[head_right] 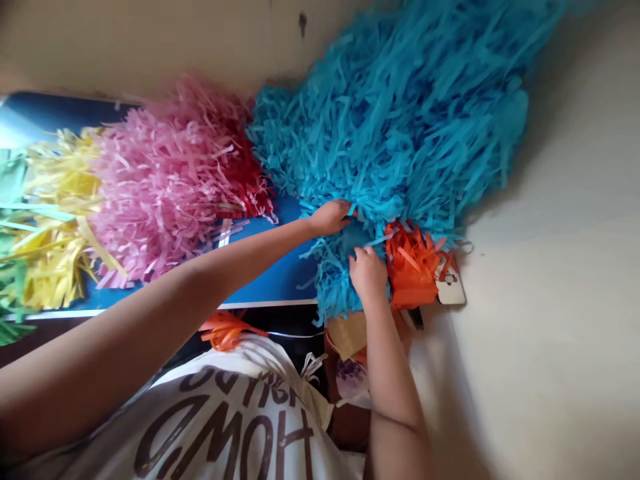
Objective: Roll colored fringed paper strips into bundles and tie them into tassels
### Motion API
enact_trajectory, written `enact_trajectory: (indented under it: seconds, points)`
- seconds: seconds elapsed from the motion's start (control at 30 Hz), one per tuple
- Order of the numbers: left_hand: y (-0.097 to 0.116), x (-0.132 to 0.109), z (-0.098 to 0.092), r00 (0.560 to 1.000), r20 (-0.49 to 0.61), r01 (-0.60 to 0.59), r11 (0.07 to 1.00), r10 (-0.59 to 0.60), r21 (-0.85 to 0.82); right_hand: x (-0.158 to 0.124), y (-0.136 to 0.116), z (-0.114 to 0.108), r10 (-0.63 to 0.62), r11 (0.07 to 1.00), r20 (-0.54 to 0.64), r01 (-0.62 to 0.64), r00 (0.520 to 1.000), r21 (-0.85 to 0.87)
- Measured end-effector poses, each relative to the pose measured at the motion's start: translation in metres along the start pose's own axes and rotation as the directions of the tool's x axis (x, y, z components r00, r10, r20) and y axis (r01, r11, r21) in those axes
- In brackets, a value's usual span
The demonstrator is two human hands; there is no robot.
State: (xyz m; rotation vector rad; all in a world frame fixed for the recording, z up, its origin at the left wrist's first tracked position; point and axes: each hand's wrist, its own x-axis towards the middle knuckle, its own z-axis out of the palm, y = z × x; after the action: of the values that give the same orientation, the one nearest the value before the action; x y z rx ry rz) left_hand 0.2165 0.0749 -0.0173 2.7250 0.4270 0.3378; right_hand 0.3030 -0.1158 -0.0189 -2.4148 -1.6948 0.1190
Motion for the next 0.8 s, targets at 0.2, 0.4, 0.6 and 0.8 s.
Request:
enact_trajectory:
  seconds: [0.2,0.4,0.6,0.8]
  points:
    - [0.022,-0.066,-0.005,0.986,-0.105,-0.119,0.987,0.13,0.108,0.006,0.011,0.001,-0.032,0.997,-0.011,0.032,0.999,0.065]
    - [0.041,-0.111,0.014,0.962,0.065,-0.266,0.964,0.265,0.012,0.004,0.039,-0.014,-0.054,0.998,-0.002,0.054,0.999,0.007]
    - [0.03,-0.116,0.012,0.972,0.073,-0.217,0.974,0.221,-0.065,-0.014,0.021,-0.025,-0.198,0.98,-0.038,0.198,0.98,-0.002]
    - [0.03,-0.124,-0.004,0.975,-0.106,-0.205,0.977,0.198,-0.058,-0.008,-0.006,-0.019,-0.199,0.97,-0.178,0.219,0.964,0.105]
